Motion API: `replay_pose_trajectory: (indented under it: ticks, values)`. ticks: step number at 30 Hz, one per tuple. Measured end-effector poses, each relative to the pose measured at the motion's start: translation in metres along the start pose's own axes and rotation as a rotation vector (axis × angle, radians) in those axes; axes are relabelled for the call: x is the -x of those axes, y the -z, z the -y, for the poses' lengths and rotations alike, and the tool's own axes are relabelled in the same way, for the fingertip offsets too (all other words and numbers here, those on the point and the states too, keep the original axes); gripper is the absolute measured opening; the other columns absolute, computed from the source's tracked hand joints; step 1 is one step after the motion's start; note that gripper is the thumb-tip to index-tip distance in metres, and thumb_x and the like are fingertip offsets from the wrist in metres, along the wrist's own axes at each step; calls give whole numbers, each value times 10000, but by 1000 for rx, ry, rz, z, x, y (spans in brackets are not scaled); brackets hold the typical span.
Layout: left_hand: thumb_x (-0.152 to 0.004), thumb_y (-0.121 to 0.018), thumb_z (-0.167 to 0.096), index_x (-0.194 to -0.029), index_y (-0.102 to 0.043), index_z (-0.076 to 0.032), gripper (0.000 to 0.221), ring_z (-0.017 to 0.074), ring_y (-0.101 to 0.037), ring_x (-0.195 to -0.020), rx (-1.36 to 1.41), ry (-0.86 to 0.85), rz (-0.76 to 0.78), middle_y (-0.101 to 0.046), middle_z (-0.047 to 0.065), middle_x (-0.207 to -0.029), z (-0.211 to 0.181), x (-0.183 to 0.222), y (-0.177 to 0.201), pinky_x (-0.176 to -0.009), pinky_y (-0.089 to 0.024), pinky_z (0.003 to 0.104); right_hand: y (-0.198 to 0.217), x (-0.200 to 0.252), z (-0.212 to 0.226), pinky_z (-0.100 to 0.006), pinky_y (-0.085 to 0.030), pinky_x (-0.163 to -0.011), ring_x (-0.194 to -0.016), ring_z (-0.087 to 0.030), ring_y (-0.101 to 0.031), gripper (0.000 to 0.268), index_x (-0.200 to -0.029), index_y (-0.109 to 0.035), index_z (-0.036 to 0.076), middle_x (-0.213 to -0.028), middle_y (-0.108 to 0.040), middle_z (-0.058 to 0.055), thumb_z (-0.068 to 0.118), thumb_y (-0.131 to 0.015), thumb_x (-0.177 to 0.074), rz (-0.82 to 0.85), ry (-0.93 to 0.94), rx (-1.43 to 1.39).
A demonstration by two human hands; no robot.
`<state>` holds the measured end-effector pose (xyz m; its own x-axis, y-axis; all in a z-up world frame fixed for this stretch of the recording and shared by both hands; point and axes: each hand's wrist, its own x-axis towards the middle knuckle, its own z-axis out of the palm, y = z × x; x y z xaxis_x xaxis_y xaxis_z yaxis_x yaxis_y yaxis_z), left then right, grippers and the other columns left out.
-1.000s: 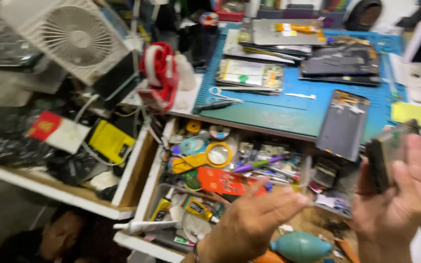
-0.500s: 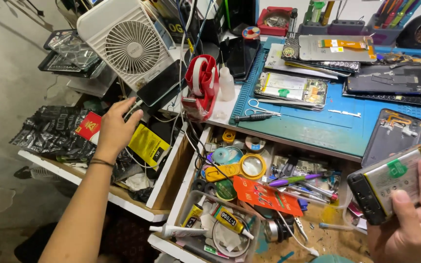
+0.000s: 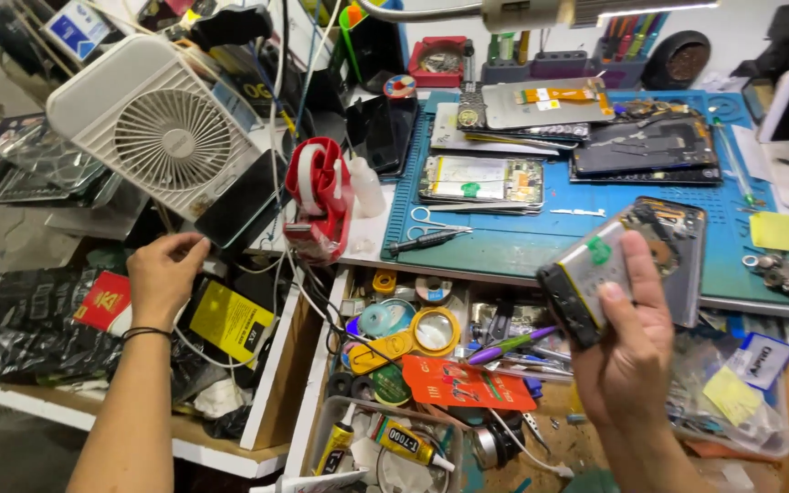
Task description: A technician reassembles a mobile phone by installing the battery and connecting the screen ribbon cables to the motherboard.
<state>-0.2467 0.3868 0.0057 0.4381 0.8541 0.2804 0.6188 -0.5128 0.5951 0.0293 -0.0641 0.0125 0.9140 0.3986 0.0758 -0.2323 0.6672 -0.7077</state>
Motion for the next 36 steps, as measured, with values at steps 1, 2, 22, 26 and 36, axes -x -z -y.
replay_pose_trajectory:
  ticks: [1, 2, 22, 26, 36]
  values:
    - [-972, -723, -236, -1044, -806, -49, 217, 219, -667, -804, -91, -107, 4, -758, 97, -962, 5, -3, 0, -780, -529, 366, -3, -2, -5, -348, -636, -942, -1129, -220, -645, 747, -1651, -293, 30, -1480, -543, -188, 34, -563, -955, 19, -19, -64]
    - [-972, -723, -236, -1044, -806, -49, 217, 219, -667, -804, -89, -122, 13, -758, 97, -962, 6, -5, -4, -780, -529, 366, -3, -2, -6, -348, -636, -942, -1129, -220, -645, 747, -1651, -293, 30, -1480, -543, -188, 34, -563, -955, 6, -6, -66]
    - [-888, -788, -42, -1126, -754, -26, 241, 163, -749, -906, 47, -699, -85, -780, 110, -1080, -266, 171, 64, -890, -597, 313, 5, 14, 2, -389, -507, -1061, -1290, -278, -565, 671, -1616, -268, 65, -1611, -410, -206, 62, -479, -978, 9, -96, -89]
    - [-869, -767, -95, -1140, -738, -73, 274, 158, -811, -826, 294, -678, 23, -813, 93, -1021, -319, 230, -6, -791, -693, 274, 5, 14, 9, -390, -503, -1083, -1331, -276, -543, 677, -1615, -240, 45, -1630, -380, -197, 55, -481, -983, 18, -68, -99]
    - [-894, -770, -41, -1061, -754, -22, 169, 168, -745, -772, 621, -629, -5, -737, 77, -929, -323, 246, -111, -700, -661, 268, 19, 10, 6, -297, -619, -810, -1046, -190, -692, 711, -1628, -288, 71, -1507, -551, -142, 75, -553, -969, -85, -56, -93]
